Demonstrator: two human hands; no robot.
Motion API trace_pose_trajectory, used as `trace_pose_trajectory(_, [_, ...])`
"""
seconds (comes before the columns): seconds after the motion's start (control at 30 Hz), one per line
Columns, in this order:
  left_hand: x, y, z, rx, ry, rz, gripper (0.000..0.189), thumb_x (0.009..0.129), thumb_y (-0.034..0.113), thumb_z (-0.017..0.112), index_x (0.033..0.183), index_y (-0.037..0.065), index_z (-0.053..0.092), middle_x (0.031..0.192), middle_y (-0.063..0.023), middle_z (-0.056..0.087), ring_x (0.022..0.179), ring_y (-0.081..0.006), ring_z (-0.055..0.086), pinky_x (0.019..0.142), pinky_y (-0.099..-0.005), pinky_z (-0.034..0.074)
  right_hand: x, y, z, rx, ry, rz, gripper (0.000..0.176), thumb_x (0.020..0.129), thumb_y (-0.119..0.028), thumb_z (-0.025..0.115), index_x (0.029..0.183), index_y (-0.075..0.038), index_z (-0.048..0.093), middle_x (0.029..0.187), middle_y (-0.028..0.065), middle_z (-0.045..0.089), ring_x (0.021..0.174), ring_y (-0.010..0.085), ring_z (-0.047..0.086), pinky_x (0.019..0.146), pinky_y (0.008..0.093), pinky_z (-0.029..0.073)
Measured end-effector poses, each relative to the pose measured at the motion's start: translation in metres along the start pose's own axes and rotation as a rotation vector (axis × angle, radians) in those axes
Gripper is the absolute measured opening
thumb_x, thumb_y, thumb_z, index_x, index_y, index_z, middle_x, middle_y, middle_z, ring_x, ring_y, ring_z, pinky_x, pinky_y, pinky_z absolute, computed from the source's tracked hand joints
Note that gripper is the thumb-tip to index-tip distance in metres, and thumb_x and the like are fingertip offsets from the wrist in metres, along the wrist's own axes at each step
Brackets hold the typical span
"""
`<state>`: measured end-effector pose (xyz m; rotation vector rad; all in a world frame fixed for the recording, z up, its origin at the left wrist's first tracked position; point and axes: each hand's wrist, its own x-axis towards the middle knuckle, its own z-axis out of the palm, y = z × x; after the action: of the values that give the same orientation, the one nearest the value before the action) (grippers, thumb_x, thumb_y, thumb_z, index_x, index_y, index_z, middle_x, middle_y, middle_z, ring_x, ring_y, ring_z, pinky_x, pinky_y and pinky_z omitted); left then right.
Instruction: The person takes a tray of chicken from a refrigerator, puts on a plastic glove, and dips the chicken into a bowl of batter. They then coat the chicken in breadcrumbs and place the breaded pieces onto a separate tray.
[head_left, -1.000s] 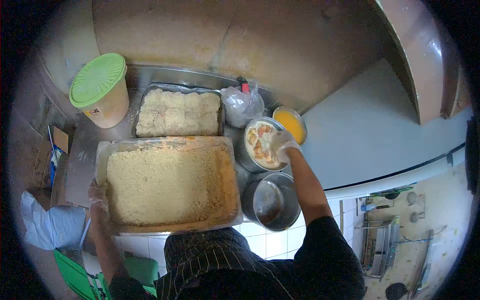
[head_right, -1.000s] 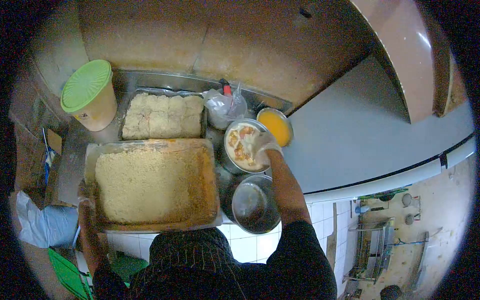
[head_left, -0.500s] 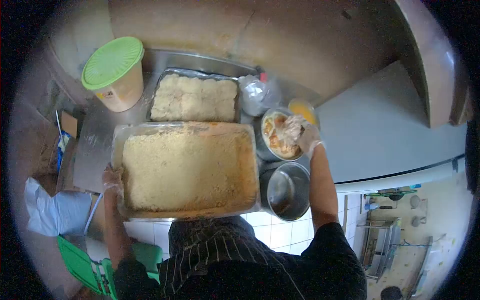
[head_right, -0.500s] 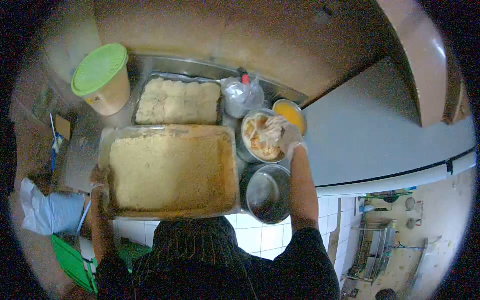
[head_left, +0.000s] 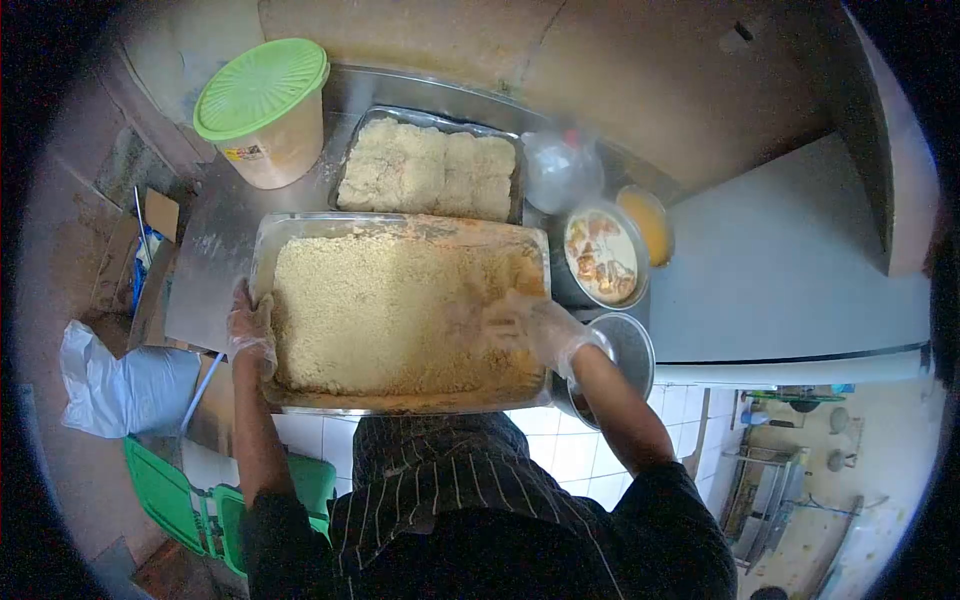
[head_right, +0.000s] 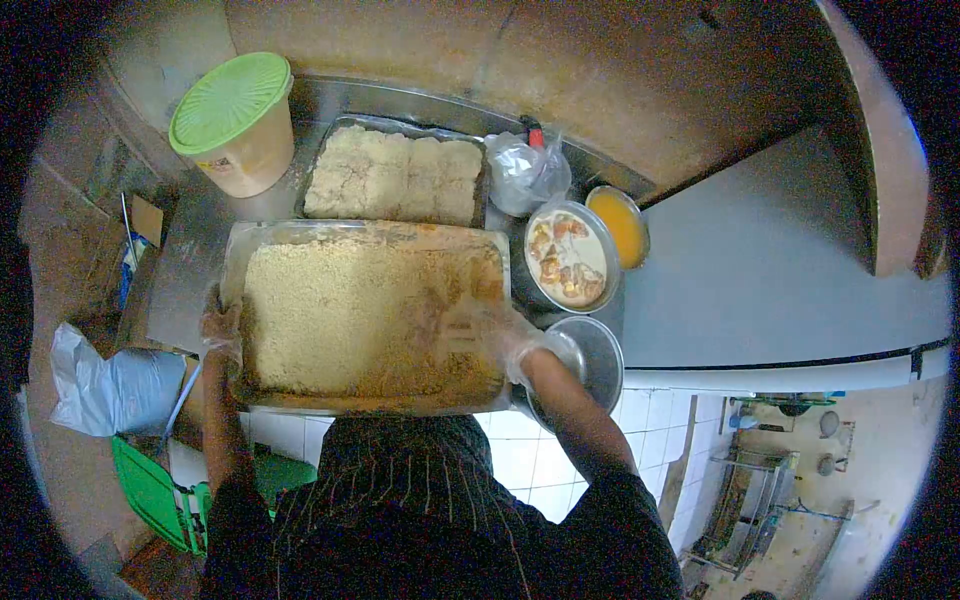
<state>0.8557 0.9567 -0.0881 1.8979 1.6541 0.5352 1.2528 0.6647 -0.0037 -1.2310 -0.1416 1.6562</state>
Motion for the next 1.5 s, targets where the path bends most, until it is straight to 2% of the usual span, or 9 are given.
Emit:
trace_pose_trajectory(0.2, [-0.025, 0.019, 0.017, 0.181, 0.285, 0.525, 0.050, 0.092, 0.027, 0.055, 0.137, 0.006, 0.045, 0.134, -0.0234, 0.049, 0.128, -0.0372, 0.042, 0.108, -0.0395, 0.035, -0.078, -0.043, 0.021, -0.020, 0.113, -0.277, 0.067, 0.097, -0.049, 0.043, 0.133, 0.007, 0.041, 0.130, 0.0202, 0.053, 0.121, 0.0297, 0.052, 0.099, 0.0384, 0.045])
trace_pose_trajectory(0.53, [-0.090, 0.093, 0.120, 0.413, -0.513, 0.227, 0.061, 0.095, 0.045, 0.047, 0.139, 0.004, 0.039, 0.128, -0.0199, 0.052, 0.110, -0.0297, 0.056, 0.094, -0.0397, 0.044, -0.142, 0.051, -0.085, 0.365, 0.550, -0.518, 0.053, 0.100, -0.038, 0.037, 0.130, 0.004, 0.047, 0.126, 0.0171, 0.057, 0.114, 0.0269, 0.056, 0.098, 0.0386, 0.046])
trace_pose_trajectory(0.67, [-0.079, 0.029, 0.232, 0.937, 0.776, 0.794, 0.063, 0.099, 0.047, 0.040, 0.143, 0.004, 0.033, 0.134, -0.0199, 0.046, 0.114, -0.0292, 0.052, 0.097, -0.0379, 0.040, -0.128, 0.077, -0.137, 0.367, 0.669, -0.301, 0.048, 0.095, -0.044, 0.049, 0.123, -0.005, 0.054, 0.112, 0.0140, 0.061, 0.098, 0.0282, 0.061, 0.089, 0.0405, 0.050])
trace_pose_trajectory(0.73, [-0.085, 0.028, 0.255, 0.326, -0.019, 0.506, 0.065, 0.098, 0.049, 0.039, 0.145, 0.004, 0.030, 0.143, -0.0206, 0.037, 0.121, -0.0315, 0.047, 0.104, -0.0385, 0.034, -0.123, 0.076, -0.150, 0.374, 0.663, -0.246, 0.045, 0.094, -0.046, 0.053, 0.118, -0.009, 0.057, 0.104, 0.0124, 0.063, 0.086, 0.0286, 0.062, 0.081, 0.0428, 0.052])
trace_pose_trajectory(0.83, [-0.120, 0.134, 0.194, -0.102, -0.575, -0.045, 0.064, 0.098, 0.049, 0.038, 0.145, 0.005, 0.032, 0.149, -0.0197, 0.029, 0.129, -0.0341, 0.040, 0.110, -0.0386, 0.027, -0.124, 0.073, -0.164, 0.390, 0.648, -0.160, 0.042, 0.093, -0.047, 0.055, 0.116, -0.012, 0.056, 0.101, 0.0095, 0.062, 0.081, 0.0285, 0.060, 0.077, 0.0471, 0.052])
trace_pose_trajectory(1.0, [-0.146, 0.199, 0.158, -0.240, -0.737, 0.056, 0.068, 0.094, 0.050, 0.045, 0.145, 0.007, 0.033, 0.151, -0.0212, 0.028, 0.139, -0.0369, 0.027, 0.116, -0.0372, 0.019, -0.116, 0.075, -0.165, 0.241, 0.571, -0.229, 0.044, 0.095, -0.049, 0.047, 0.115, -0.011, 0.057, 0.097, 0.0080, 0.062, 0.084, 0.0271, 0.059, 0.082, 0.0457, 0.050])
trace_pose_trajectory(1.3, [-0.165, 0.206, 0.217, 0.540, -0.300, 0.871, 0.066, 0.094, 0.049, 0.040, 0.149, 0.014, 0.027, 0.153, -0.0214, 0.024, 0.138, -0.0431, 0.026, 0.113, -0.0573, 0.011, -0.111, 0.093, -0.188, 0.327, 0.426, -0.239, 0.033, 0.098, -0.027, 0.046, 0.123, -0.006, 0.051, 0.110, 0.0130, 0.062, 0.093, 0.0259, 0.062, 0.083, 0.0453, 0.053])
trace_pose_trajectory(1.4, [-0.134, 0.215, 0.219, 0.589, -0.408, 0.968, 0.067, 0.092, 0.053, 0.043, 0.146, 0.014, 0.035, 0.149, -0.0217, 0.033, 0.135, -0.0393, 0.034, 0.112, -0.0532, 0.020, -0.107, 0.096, -0.191, 0.182, 0.437, -0.233, 0.033, 0.098, -0.016, 0.041, 0.129, -0.004, 0.046, 0.118, 0.0135, 0.060, 0.102, 0.0263, 0.061, 0.088, 0.0445, 0.052])
trace_pose_trajectory(1.5, [-0.084, 0.282, 0.205, 0.621, -1.086, 0.530, 0.068, 0.090, 0.055, 0.048, 0.143, 0.012, 0.039, 0.145, -0.0199, 0.041, 0.134, -0.0327, 0.039, 0.111, -0.0464, 0.027, -0.102, 0.099, -0.197, -0.045, 0.385, -0.245, 0.035, 0.098, -0.011, 0.036, 0.132, -0.004, 0.044, 0.124, 0.0127, 0.058, 0.108, 0.0261, 0.060, 0.092, 0.0434, 0.051])
